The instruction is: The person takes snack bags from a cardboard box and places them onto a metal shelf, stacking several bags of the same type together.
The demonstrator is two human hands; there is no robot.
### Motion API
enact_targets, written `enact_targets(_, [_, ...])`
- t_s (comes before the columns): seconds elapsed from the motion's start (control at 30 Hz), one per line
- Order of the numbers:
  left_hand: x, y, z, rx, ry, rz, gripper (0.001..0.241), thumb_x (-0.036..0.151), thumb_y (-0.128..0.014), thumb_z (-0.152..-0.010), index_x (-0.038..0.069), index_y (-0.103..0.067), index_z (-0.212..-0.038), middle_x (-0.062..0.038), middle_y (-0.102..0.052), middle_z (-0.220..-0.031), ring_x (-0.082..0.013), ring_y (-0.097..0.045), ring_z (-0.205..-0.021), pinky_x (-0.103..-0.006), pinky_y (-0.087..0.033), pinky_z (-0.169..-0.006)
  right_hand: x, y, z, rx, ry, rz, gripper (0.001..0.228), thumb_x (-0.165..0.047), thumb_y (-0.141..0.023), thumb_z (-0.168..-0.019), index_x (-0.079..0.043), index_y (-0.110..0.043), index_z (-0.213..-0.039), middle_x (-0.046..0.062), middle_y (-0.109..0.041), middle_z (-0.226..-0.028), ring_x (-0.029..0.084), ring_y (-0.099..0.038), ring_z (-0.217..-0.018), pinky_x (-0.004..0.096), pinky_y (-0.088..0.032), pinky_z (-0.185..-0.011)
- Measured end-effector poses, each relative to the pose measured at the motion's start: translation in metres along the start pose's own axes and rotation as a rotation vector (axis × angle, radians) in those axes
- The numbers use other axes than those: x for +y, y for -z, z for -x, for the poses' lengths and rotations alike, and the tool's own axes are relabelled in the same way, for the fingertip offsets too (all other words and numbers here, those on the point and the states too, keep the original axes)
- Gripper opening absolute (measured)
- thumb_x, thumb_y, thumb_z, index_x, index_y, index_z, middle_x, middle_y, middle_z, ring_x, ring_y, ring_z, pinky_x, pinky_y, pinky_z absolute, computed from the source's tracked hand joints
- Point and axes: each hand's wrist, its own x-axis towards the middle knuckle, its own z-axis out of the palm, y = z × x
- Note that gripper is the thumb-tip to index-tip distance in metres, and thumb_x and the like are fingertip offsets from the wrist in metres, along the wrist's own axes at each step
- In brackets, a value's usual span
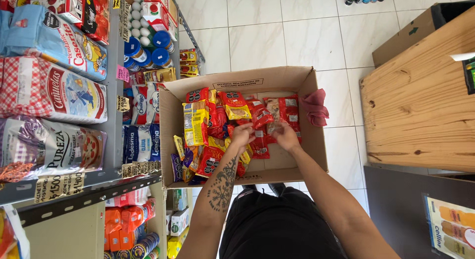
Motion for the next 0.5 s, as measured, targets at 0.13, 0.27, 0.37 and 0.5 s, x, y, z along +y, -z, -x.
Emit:
enact_targets(0.13, [0.023,0.003,0.014,-0.014,-0.097,-0.034,0.039,0.006,-0.074,-0.112,-0.002,-0.077,-0.151,-0.033,-0.067,-0.154,-0.0460,-0.065,-0.151,-0.0607,-0.065,-0.113,-0.008,0.010,-0.002,-0.066,0.151,0.035,0.098,-0.002,-0.080,-0.097,-0.016,-0.039,-0.185,0.033,-0.072,-0.152,0.041,-0.078,-0.132,0.048,-0.067,-0.111])
enact_targets(0.27, [0.038,0.006,0.019,-0.103,-0.153,-0.016,0.035,0.003,-0.075,-0.112,0.001,-0.082,-0.146,-0.031,-0.071,-0.150,-0.0426,-0.072,-0.143,-0.0559,-0.065,-0.113,-0.053,0.013,0.025,-0.040,0.155,0.076,0.104,0.006,-0.078,-0.097,-0.021,-0.035,-0.187,0.038,-0.059,-0.167,0.049,-0.072,-0.142,0.053,-0.065,-0.117])
enact_targets(0.37, [0.067,0.001,0.045,-0.132,-0.207,0.013,0.036,0.001,-0.077,-0.110,-0.004,-0.080,-0.146,-0.031,-0.073,-0.145,-0.0399,-0.079,-0.131,-0.0533,-0.067,-0.110,-0.061,0.020,0.021,0.035,0.225,0.103,0.097,-0.010,-0.092,-0.095,-0.029,-0.052,-0.181,0.033,-0.056,-0.169,0.048,-0.064,-0.152,0.055,-0.060,-0.126])
enact_targets(0.5, [0.088,-0.004,0.066,-0.215,-0.226,0.025,0.036,0.003,-0.079,-0.111,-0.005,-0.080,-0.146,-0.031,-0.078,-0.137,-0.0405,-0.083,-0.121,-0.0500,-0.070,-0.106,-0.055,0.024,0.020,-0.109,0.319,-0.036,0.094,-0.008,-0.111,-0.073,-0.013,-0.074,-0.159,0.022,-0.077,-0.138,0.034,-0.077,-0.125,0.046,-0.066,-0.107])
